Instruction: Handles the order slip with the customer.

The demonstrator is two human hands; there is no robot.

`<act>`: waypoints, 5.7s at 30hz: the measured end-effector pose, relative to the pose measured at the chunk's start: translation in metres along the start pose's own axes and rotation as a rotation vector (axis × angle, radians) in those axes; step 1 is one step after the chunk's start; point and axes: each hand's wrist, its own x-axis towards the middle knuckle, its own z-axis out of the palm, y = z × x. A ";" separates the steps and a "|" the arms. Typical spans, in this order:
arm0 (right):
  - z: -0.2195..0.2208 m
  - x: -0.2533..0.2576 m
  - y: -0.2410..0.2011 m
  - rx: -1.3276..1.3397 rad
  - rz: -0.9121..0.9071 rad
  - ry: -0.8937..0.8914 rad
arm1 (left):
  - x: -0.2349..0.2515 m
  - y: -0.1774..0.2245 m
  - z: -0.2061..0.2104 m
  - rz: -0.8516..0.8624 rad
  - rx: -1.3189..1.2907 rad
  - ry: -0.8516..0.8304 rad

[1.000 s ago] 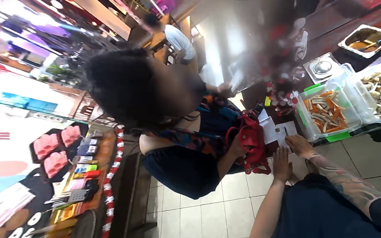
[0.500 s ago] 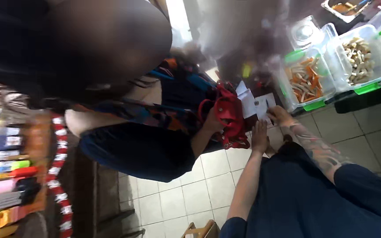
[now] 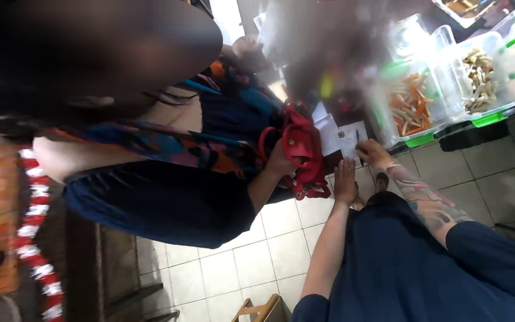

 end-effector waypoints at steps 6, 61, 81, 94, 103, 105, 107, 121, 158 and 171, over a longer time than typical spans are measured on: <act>-0.008 -0.001 -0.009 0.007 -0.001 -0.038 | -0.002 0.002 -0.001 -0.011 0.004 -0.005; 0.004 0.002 -0.003 0.023 0.181 -0.065 | -0.002 0.002 -0.003 -0.028 0.008 -0.035; 0.004 0.002 -0.001 0.023 0.155 -0.068 | -0.001 0.001 -0.004 -0.021 -0.016 -0.026; 0.007 0.002 0.001 0.021 0.149 -0.057 | -0.003 0.001 -0.003 -0.003 -0.002 -0.002; 0.004 0.002 -0.005 0.039 0.177 -0.074 | -0.003 0.000 -0.003 -0.004 -0.018 0.004; 0.005 0.002 -0.004 0.038 0.174 -0.070 | -0.003 0.000 -0.002 -0.002 -0.020 -0.003; 0.004 0.002 -0.004 0.040 0.168 -0.066 | -0.002 -0.001 -0.001 -0.001 -0.019 0.000; 0.007 0.001 -0.002 0.024 0.146 -0.052 | -0.003 -0.002 0.000 0.012 -0.006 0.019; -0.006 -0.016 -0.012 0.197 0.113 0.049 | -0.002 0.003 -0.008 -0.035 -0.054 -0.066; 0.009 -0.080 -0.021 0.325 0.051 0.236 | -0.007 -0.001 0.003 0.042 -0.047 0.059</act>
